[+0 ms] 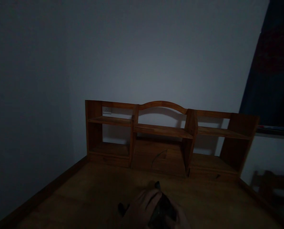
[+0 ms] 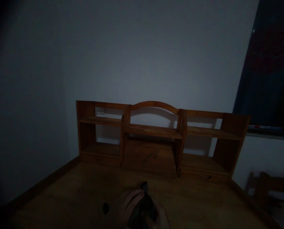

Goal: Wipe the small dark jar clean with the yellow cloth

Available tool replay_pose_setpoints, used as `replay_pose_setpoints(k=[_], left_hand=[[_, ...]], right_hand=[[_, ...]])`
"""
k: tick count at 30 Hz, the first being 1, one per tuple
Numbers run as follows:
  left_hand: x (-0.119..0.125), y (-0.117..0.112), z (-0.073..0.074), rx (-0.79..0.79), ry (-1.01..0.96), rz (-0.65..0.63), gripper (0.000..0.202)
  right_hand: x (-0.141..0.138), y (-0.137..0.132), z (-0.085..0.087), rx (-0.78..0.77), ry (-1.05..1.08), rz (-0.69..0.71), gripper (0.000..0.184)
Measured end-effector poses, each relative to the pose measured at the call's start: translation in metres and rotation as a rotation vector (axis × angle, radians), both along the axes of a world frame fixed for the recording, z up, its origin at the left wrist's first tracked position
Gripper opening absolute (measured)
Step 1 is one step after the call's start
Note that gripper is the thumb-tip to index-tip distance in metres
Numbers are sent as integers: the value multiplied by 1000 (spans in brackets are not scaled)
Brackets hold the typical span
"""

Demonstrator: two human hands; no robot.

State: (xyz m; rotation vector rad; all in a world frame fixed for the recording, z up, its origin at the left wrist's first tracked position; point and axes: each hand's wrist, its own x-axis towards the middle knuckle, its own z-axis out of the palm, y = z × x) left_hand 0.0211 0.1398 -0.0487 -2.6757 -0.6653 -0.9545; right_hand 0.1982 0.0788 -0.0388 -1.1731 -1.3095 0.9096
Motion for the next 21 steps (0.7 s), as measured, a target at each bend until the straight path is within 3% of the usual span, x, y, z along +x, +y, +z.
replay_pose_setpoints(k=[5,9,16,21], left_hand=[[-1,-6,11,74,70,-86,56],[-2,-8,13,45,28,-89,54],[-2,-4,-6,-201,-92,-80,88],[0,-3,-14,-300,-199,-49,93]], right_hand=[[0,-5,-2,-24,-10,1,27],[3,-3,-3,-23,-42,-31,28],[15,-6,0,28,-220,-15,28],[11,-9,-4,30,-189,-106,35]])
